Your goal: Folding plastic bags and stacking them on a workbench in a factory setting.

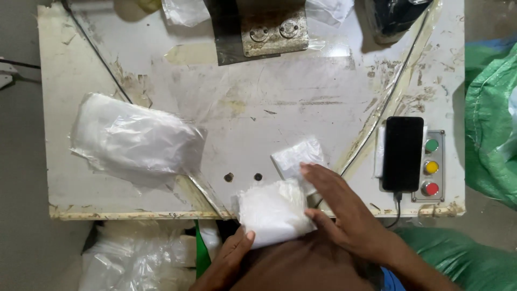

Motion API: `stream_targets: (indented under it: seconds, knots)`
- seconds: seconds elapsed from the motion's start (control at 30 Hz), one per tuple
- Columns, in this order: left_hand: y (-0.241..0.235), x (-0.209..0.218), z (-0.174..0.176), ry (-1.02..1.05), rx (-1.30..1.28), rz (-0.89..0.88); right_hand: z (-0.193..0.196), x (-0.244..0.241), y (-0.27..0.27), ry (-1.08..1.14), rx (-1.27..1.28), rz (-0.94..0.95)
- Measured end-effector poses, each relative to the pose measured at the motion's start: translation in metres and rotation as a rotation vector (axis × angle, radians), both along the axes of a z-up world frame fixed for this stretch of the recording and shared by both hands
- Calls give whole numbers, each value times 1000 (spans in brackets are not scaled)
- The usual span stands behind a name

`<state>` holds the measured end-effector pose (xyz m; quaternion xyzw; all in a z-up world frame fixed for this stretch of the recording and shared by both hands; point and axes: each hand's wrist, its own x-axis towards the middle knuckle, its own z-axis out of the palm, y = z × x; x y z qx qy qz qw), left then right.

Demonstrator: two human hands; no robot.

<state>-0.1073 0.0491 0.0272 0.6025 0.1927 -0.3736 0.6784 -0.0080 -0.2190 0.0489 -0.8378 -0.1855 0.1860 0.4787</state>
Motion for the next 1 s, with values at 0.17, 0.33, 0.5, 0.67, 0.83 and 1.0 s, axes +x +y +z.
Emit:
stream_targets:
  seconds: [0.17,0.33,0.5,0.67,0.83,1.0]
  knots:
    - [5,-29,-11,439,-248,449,8,10,25,654,64,808]
    - [23,-21,-31,-623,-6,145,-4,10,25,748,37,771]
    - [-1,-12,-73,-352,126,232,-55,7,33,1020,75,575]
    - [-7,54,-31,-259,402,372,-45,6,59,996,170,-313]
    - [-13,91,6,-394,0,437,-73,13,40,334,395,-552]
    - [-33,92,-37,-272,-681,875,-60,12,66,481,530,-455]
